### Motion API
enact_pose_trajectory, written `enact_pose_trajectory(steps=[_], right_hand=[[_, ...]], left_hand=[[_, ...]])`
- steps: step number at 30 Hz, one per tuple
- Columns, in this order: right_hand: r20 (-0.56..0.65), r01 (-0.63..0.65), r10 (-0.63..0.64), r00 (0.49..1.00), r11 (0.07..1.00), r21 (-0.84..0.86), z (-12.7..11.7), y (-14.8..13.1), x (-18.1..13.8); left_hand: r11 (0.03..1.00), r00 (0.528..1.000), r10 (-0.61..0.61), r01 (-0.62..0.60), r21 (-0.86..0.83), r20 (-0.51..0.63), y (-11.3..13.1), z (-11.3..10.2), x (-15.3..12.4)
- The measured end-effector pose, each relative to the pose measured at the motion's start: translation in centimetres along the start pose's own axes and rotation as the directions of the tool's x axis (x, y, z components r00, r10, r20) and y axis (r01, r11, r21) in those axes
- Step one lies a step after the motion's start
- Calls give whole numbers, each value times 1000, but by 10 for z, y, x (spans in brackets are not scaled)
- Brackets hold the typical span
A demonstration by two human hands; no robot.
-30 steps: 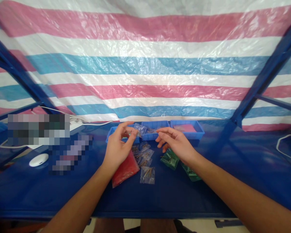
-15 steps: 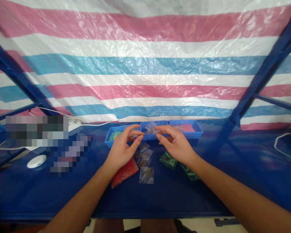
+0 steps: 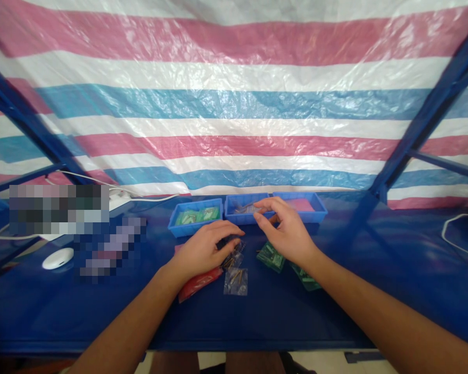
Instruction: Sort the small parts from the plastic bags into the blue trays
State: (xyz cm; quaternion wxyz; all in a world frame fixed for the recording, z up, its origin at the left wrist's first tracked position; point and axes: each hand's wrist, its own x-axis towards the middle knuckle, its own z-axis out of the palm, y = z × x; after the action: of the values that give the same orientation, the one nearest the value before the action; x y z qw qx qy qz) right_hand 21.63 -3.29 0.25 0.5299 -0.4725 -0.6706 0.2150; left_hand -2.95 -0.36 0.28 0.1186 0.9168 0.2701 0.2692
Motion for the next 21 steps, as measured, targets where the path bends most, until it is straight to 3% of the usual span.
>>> enact_pose_trajectory(steps=[8,21], right_hand=[[96,133,-126,987,989,-68,2,-8,-5],[135,172,-159,978,981,-88,2,-12,-6]], left_hand=[[999,983,-3,10,-33,185,6,-7,1],[992,988,-21,40,-122,155,-1,-8,4]])
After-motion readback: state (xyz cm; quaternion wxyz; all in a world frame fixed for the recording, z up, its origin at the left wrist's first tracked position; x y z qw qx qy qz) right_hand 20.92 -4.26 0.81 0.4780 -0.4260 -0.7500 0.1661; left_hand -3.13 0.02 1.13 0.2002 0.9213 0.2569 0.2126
